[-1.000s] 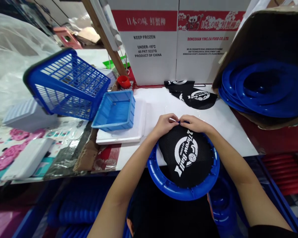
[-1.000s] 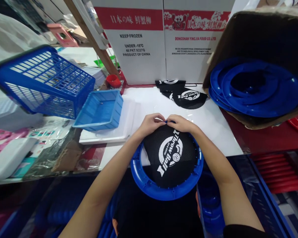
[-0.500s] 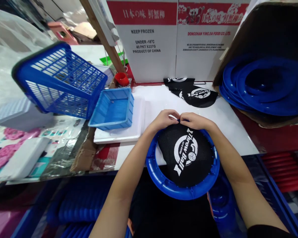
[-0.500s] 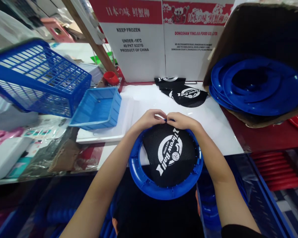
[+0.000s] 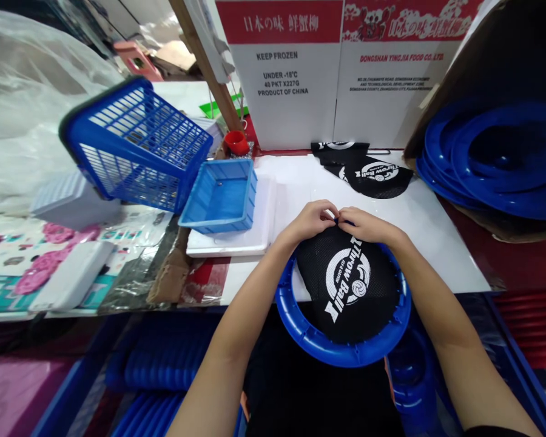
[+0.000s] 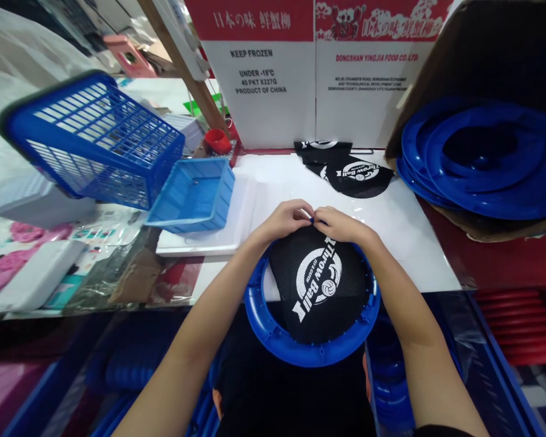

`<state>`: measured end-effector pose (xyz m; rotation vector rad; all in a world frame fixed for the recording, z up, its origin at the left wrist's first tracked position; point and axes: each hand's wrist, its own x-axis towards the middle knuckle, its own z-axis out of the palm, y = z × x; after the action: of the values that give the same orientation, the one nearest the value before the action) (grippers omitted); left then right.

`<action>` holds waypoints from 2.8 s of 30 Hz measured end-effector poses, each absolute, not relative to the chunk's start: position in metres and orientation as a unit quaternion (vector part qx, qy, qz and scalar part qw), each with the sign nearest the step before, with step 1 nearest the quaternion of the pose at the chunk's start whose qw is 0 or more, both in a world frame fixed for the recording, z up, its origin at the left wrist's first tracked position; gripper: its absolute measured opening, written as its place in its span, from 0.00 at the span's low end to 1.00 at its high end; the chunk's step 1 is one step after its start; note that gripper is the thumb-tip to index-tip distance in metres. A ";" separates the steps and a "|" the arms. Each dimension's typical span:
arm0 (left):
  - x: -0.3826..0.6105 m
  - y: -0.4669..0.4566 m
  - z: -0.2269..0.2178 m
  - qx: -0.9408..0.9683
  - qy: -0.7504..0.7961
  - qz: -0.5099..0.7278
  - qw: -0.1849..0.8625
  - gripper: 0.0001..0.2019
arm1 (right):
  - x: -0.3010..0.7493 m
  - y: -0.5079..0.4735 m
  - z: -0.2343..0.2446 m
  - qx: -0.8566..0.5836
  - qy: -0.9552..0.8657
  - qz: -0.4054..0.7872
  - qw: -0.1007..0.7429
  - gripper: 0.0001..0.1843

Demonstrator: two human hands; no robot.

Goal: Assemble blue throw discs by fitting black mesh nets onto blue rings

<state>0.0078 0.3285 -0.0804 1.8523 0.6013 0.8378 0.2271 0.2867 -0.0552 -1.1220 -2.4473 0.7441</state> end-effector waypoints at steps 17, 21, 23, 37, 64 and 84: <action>-0.011 0.312 -0.065 0.833 0.277 0.349 0.329 0.06 | 0.237 0.284 -0.049 -0.401 -0.850 0.298 0.167 0.11; -0.027 0.311 -0.055 0.837 0.301 0.308 0.338 0.04 | 0.256 0.276 -0.041 -0.435 -0.842 0.281 0.149 0.13; -0.032 0.314 -0.053 0.847 0.294 0.262 0.356 0.06 | 0.269 0.273 -0.036 -0.456 -0.832 0.279 0.148 0.14; -0.012 0.310 -0.064 0.845 0.287 0.215 0.397 0.04 | 0.239 0.277 -0.041 -0.364 -0.841 0.331 0.226 0.13; -0.025 0.309 -0.051 0.846 0.324 0.299 0.299 0.09 | 0.249 0.288 -0.057 -0.511 -0.810 0.188 0.216 0.05; -0.022 0.296 -0.046 0.916 0.277 0.116 0.266 0.09 | 0.289 0.259 -0.004 -0.581 -0.713 0.392 0.030 0.31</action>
<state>-0.0219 0.2964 -0.0463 2.4735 0.7491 0.3135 0.2892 0.2593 -0.0044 -1.7928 -2.1973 1.2075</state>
